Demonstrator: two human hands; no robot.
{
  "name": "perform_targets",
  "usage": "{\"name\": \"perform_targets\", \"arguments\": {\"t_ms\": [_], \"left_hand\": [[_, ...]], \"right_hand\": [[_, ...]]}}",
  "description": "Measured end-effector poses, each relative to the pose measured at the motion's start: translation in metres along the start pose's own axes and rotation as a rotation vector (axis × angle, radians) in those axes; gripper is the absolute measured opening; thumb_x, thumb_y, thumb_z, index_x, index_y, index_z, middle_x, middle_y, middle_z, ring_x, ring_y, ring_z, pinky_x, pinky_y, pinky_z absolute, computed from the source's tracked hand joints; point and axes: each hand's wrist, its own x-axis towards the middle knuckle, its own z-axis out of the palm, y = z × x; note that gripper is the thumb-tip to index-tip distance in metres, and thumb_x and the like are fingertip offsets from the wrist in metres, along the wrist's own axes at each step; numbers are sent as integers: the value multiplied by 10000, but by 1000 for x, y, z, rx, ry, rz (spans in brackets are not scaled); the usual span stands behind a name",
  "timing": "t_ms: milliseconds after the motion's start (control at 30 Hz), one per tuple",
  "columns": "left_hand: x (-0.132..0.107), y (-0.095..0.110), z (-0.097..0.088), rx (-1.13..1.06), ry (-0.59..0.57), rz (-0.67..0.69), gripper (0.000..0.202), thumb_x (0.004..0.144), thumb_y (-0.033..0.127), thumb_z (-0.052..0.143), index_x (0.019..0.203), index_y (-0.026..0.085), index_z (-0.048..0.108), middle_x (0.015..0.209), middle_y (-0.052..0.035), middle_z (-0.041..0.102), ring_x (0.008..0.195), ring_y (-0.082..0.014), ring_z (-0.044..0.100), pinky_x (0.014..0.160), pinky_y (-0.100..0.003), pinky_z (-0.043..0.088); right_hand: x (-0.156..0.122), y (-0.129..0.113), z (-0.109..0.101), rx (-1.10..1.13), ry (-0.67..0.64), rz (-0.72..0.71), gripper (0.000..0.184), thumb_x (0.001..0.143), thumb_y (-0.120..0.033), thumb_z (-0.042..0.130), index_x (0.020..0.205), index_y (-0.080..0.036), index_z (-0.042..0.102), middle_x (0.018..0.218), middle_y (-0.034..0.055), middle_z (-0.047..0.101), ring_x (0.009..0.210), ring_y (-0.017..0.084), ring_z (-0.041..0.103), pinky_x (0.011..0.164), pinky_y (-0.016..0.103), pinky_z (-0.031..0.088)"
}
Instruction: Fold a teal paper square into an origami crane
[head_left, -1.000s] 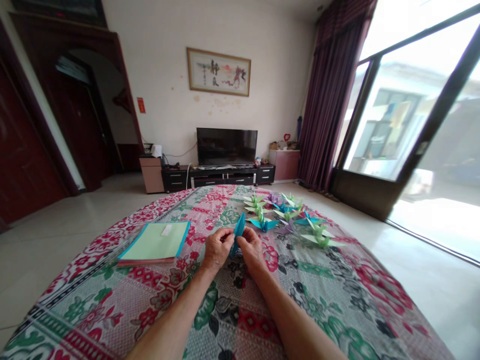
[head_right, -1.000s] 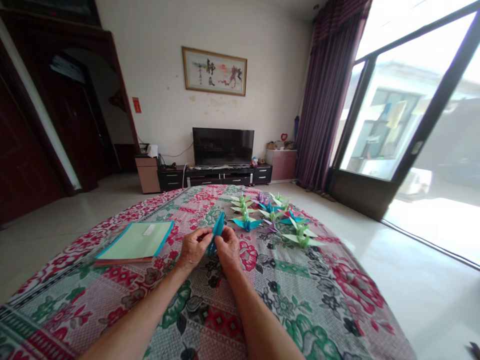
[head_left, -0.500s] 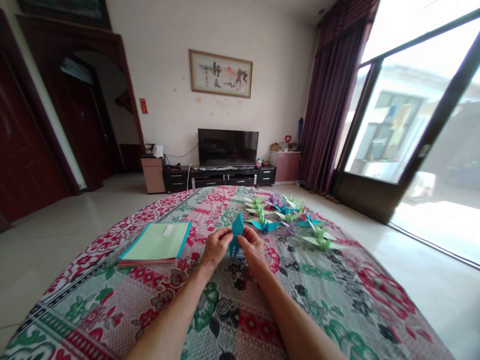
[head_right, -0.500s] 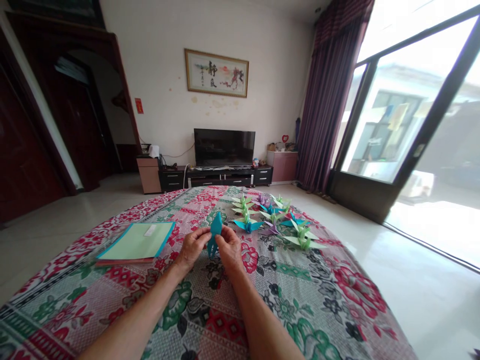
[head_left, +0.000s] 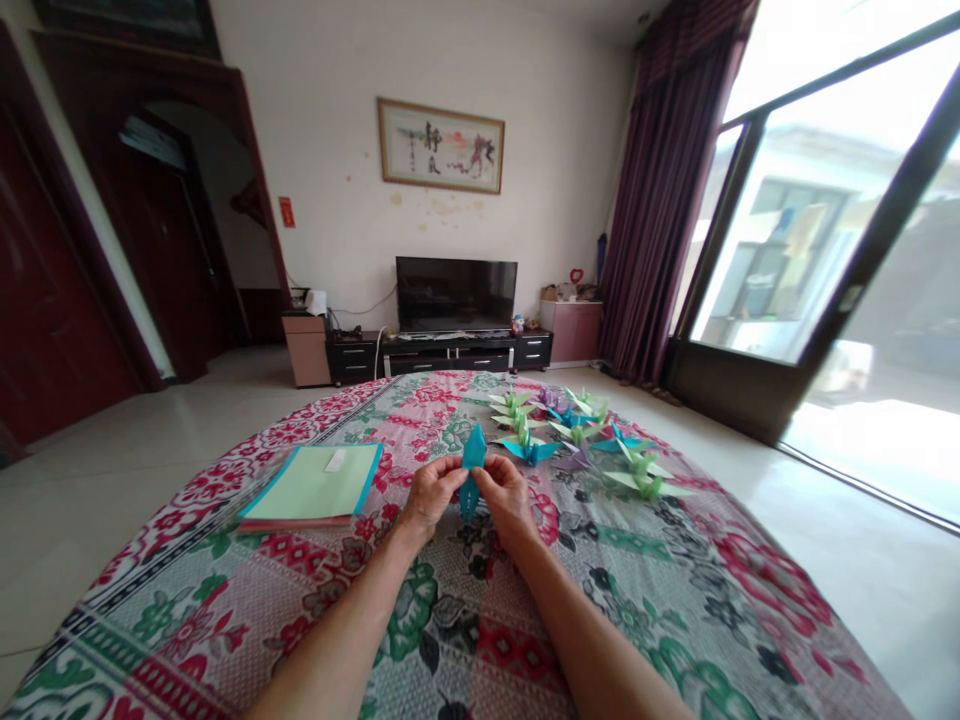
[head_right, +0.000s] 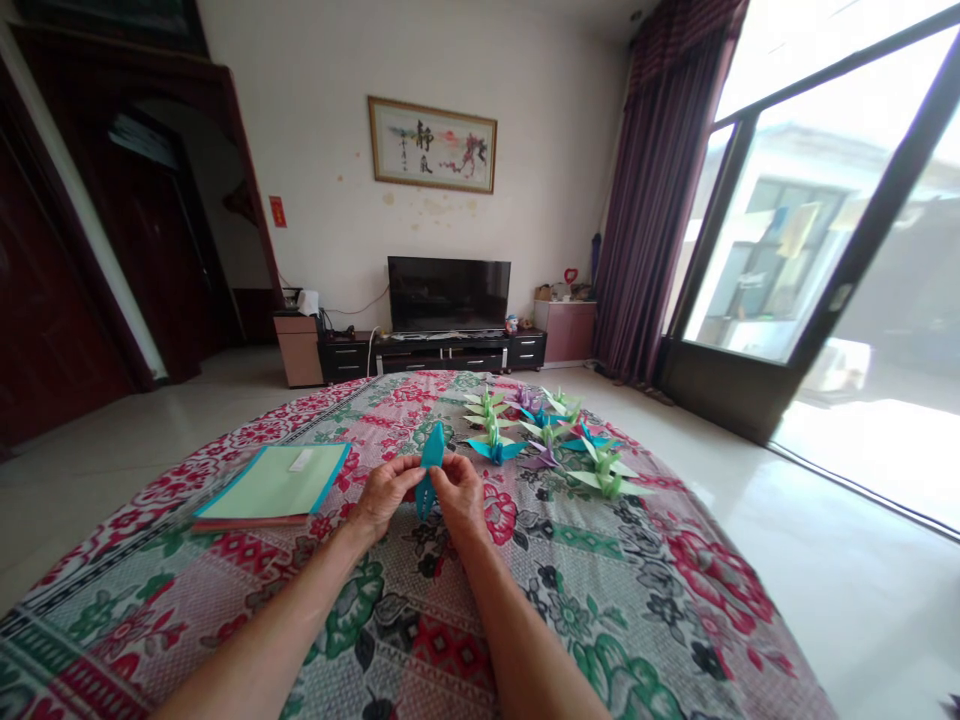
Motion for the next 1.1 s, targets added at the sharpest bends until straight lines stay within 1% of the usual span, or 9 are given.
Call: {"name": "perform_targets", "arguments": {"t_ms": [133, 267, 467, 533, 600, 700, 867, 1000, 1100], "left_hand": [[0, -4, -1, -49, 27, 28, 270, 613, 313, 663, 817, 137, 639, 664, 1, 632, 531, -97, 523, 504, -199, 389], [1, -8, -2, -30, 25, 51, 271, 621, 328, 663, 821, 146, 638, 685, 2, 640, 547, -99, 529, 518, -200, 398], [0, -8, -3, 13, -12, 76, 298, 661, 339, 635, 895, 156, 651, 730, -9, 653, 583, -109, 534, 533, -199, 395], [-1, -5, -4, 32, -33, 86, 308, 675, 345, 621, 913, 154, 665, 712, -7, 649, 571, -107, 521, 531, -201, 391], [-2, -3, -3, 40, -47, 86, 314, 678, 357, 616, 903, 148, 678, 679, -3, 641, 554, -105, 509, 527, -205, 387], [-3, -2, -3, 35, -34, 65, 314, 662, 386, 632, 851, 140, 681, 639, 5, 626, 524, -103, 498, 513, -210, 381], [-4, -1, -3, 47, -1, 54, 282, 631, 397, 662, 746, 140, 657, 576, 29, 586, 491, -92, 476, 495, -207, 371], [-6, 2, 0, 12, -10, 57, 269, 621, 384, 664, 732, 140, 645, 577, 34, 582, 489, -87, 466, 491, -202, 371], [-7, 1, 1, 2, -29, 64, 268, 632, 389, 656, 729, 140, 635, 591, 26, 587, 495, -89, 468, 490, -200, 374]], "right_hand": [[-1, 1, -1, -94, -45, 43, 241, 638, -362, 655, 749, -149, 629, 638, -5, 630, 543, 112, 537, 502, 214, 422], [-1, 3, -2, -116, -31, 78, 274, 639, -388, 646, 769, -147, 655, 628, -5, 641, 512, 114, 529, 470, 213, 411], [-1, 1, -3, -72, -59, 111, 266, 627, -385, 668, 768, -159, 672, 603, -15, 633, 487, 106, 507, 460, 213, 401], [-1, 0, -4, -49, -78, 112, 259, 623, -389, 675, 760, -170, 673, 606, -20, 632, 492, 106, 508, 471, 217, 408], [-1, -1, -4, -27, -104, 116, 262, 623, -398, 679, 760, -176, 669, 615, -21, 634, 502, 109, 515, 482, 221, 418], [-2, -2, -4, 10, -142, 112, 285, 618, -403, 687, 787, -175, 655, 648, -17, 638, 530, 112, 529, 502, 222, 434], [-5, -3, -2, 84, -180, 120, 290, 589, -360, 713, 799, -180, 625, 678, -16, 634, 557, 117, 546, 515, 223, 445], [-6, -3, -1, 140, -162, 120, 353, 557, -283, 730, 869, -191, 592, 686, -29, 631, 571, 110, 550, 510, 204, 432], [-5, -4, -2, 142, -153, 150, 367, 580, -277, 716, 913, -180, 594, 693, -27, 633, 546, 96, 535, 487, 190, 408]]}}
